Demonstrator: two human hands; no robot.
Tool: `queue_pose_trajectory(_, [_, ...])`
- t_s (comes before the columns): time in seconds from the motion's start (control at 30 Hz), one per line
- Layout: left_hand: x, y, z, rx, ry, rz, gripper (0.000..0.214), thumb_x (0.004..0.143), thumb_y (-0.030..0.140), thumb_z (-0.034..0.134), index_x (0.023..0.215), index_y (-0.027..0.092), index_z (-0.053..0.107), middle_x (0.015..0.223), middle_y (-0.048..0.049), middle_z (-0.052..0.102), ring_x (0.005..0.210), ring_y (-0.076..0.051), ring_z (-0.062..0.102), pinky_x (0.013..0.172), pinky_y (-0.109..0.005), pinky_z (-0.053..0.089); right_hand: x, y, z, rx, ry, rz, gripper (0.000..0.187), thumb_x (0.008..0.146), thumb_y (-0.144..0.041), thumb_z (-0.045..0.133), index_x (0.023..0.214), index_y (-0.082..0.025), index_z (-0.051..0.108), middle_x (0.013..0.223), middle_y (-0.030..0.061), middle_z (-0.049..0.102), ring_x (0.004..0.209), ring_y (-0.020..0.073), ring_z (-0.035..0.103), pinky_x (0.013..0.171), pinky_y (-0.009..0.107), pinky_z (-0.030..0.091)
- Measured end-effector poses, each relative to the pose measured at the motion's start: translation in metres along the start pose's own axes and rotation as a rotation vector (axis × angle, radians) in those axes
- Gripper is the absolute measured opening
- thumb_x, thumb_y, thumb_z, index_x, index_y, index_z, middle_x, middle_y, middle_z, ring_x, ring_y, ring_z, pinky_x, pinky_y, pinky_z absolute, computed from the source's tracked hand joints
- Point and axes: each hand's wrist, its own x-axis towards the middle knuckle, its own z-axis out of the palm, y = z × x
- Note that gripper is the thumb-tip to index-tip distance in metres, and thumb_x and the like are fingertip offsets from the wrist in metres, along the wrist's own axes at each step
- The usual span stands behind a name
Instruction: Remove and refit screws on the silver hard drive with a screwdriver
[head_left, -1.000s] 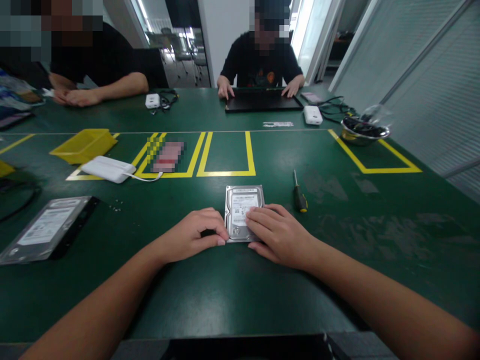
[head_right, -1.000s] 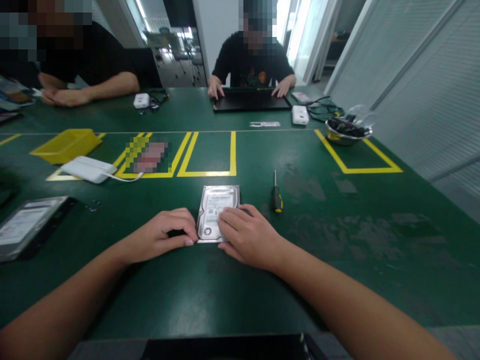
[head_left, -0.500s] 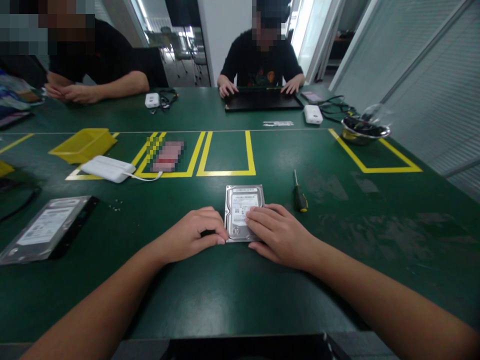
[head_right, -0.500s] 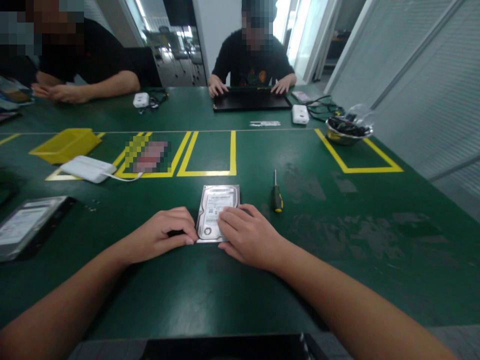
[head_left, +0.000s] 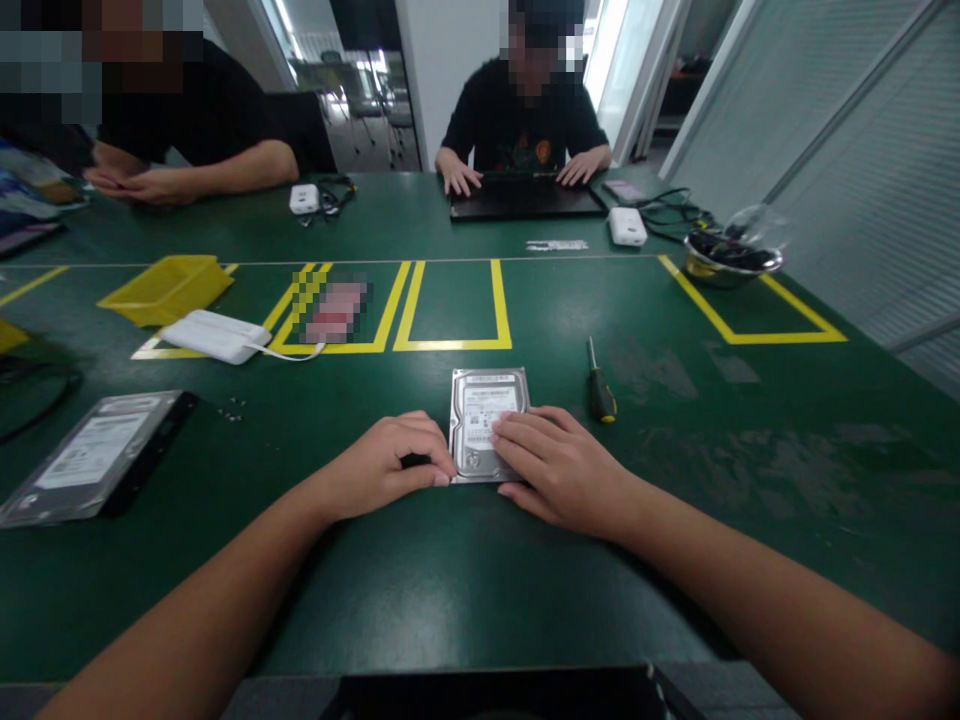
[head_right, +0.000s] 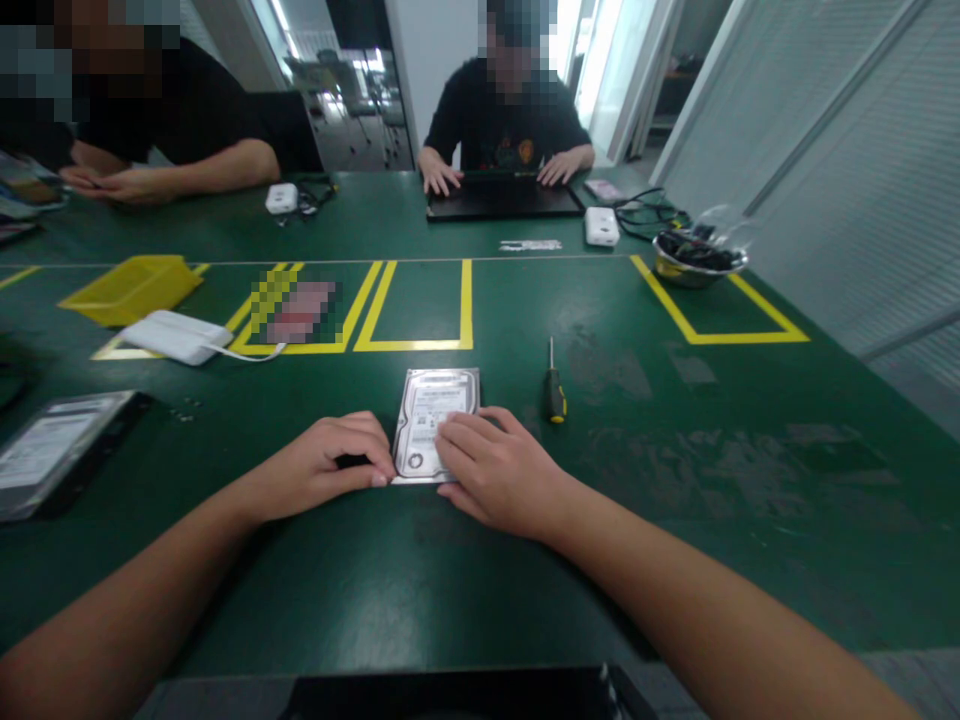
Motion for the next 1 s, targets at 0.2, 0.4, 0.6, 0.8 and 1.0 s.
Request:
queue_pose_trajectory(0.2, [-0.0013, 0.0020, 0.0007, 0.029, -0.005, 0.000, 0.013, 0.095, 0.028, 0.061, 0.092, 0.021, 0.072, 0.090, -0.0012, 0.071, 0.086, -0.014, 0.062, 0.083, -0.029, 0.044, 0.0002, -0.0004, -0.0007, -0.013, -0.003, -0.001, 0.040, 0.096, -0.036, 0.053, 0.126, -0.010, 0.058, 0.133, 0.0145, 0.062, 0.127, 0.0284, 0.053, 0.103, 0.046, 0.040])
queue_pose_trajectory(0.4, [-0.0019, 0.0046, 0.0015, 0.082, 0.003, 0.031, 0.013, 0.095, 0.027, 0.061, 0.093, 0.020, 0.072, 0.089, -0.0017, 0.070, 0.086, -0.015, 0.061, 0.083, -0.029, 0.044, 0.0005, 0.0005, -0.0007, -0.015, -0.006, 0.003, 0.040, 0.097, -0.037, 0.052, 0.126, -0.011, 0.057, 0.134, 0.0140, 0.062, 0.127, 0.0280, 0.053, 0.104, 0.046, 0.040])
queue_pose_trajectory(0.6, [-0.0015, 0.0068, 0.0022, 0.107, 0.014, 0.037, 0.012, 0.094, 0.026, 0.060, 0.094, 0.020, 0.071, 0.088, -0.0017, 0.070, 0.085, -0.014, 0.061, 0.081, -0.029, 0.044, -0.0003, 0.0001, -0.0006, -0.013, 0.002, 0.001, 0.041, 0.096, -0.037, 0.054, 0.126, -0.010, 0.058, 0.133, 0.0146, 0.062, 0.126, 0.0282, 0.053, 0.103, 0.046, 0.040])
queue_pose_trajectory(0.8, [-0.0024, 0.0065, 0.0031, 0.102, 0.021, 0.024, 0.011, 0.093, 0.027, 0.064, 0.089, 0.018, 0.069, 0.087, -0.0010, 0.068, 0.084, -0.014, 0.060, 0.080, -0.028, 0.043, -0.0008, -0.0012, -0.0003, -0.017, -0.002, 0.002, 0.040, 0.096, -0.037, 0.054, 0.125, -0.010, 0.058, 0.132, 0.0137, 0.063, 0.126, 0.0278, 0.053, 0.103, 0.046, 0.040])
queue_pose_trajectory(1.0, [-0.0023, 0.0050, 0.0022, 0.098, 0.013, 0.033, 0.011, 0.093, 0.028, 0.064, 0.089, 0.019, 0.069, 0.088, -0.0008, 0.068, 0.084, -0.013, 0.060, 0.080, -0.027, 0.043, -0.0004, -0.0009, 0.0000, -0.025, -0.024, 0.009, 0.040, 0.097, -0.037, 0.052, 0.126, -0.011, 0.058, 0.135, 0.0128, 0.061, 0.129, 0.0275, 0.051, 0.104, 0.046, 0.038])
